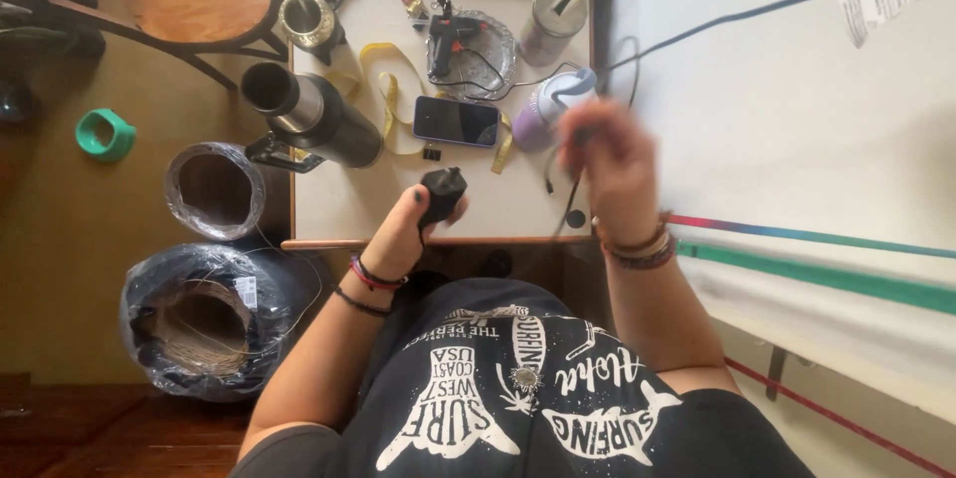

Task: Measuring, cutting, and wrapping decorative material around a wire lampshade frame to assemble it.

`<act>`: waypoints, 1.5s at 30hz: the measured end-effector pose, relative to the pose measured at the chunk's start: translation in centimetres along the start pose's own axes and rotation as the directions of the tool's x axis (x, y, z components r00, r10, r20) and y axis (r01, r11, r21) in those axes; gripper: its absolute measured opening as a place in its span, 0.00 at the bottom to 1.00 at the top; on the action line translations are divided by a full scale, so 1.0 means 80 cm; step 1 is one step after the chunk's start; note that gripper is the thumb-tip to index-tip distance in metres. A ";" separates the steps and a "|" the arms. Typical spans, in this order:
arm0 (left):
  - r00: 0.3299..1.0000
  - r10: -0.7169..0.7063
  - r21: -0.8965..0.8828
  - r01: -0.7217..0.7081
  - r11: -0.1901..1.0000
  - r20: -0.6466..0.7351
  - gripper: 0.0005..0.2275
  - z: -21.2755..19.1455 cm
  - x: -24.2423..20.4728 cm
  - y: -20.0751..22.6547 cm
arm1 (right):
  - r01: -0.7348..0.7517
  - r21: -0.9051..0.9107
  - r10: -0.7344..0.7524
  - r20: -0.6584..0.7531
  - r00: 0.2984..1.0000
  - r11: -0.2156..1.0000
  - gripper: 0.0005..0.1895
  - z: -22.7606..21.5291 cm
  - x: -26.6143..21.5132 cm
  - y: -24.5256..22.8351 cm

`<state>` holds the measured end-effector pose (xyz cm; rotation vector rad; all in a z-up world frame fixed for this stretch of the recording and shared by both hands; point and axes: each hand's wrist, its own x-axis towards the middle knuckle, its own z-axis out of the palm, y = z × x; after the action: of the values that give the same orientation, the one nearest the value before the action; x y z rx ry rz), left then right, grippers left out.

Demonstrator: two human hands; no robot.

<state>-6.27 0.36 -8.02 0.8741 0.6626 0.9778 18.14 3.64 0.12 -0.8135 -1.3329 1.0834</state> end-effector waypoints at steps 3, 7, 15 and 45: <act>0.992 0.024 -0.359 0.024 0.933 0.127 0.31 0.012 0.011 0.028 | 0.040 -0.176 0.062 0.537 0.842 0.984 0.06 0.038 -0.021 0.004; 0.984 0.026 -0.477 0.062 0.877 0.175 0.37 -0.028 0.029 0.009 | -0.203 -0.350 0.400 0.706 0.585 0.914 0.12 0.041 -0.029 0.034; 0.905 -0.299 -0.034 0.324 0.946 0.302 0.24 -0.100 -0.020 -0.066 | -0.447 0.551 0.537 -0.002 0.844 0.704 0.23 0.019 0.001 0.074; 0.480 -0.660 -0.659 0.204 0.724 -0.577 0.35 -0.167 0.055 -0.342 | 0.158 -0.974 0.377 0.210 0.902 0.164 0.23 -0.047 -0.139 0.345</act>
<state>-3.65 0.88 -38.63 -0.3155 1.2483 0.9428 18.87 2.72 -29.85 -1.7517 -2.4722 0.2747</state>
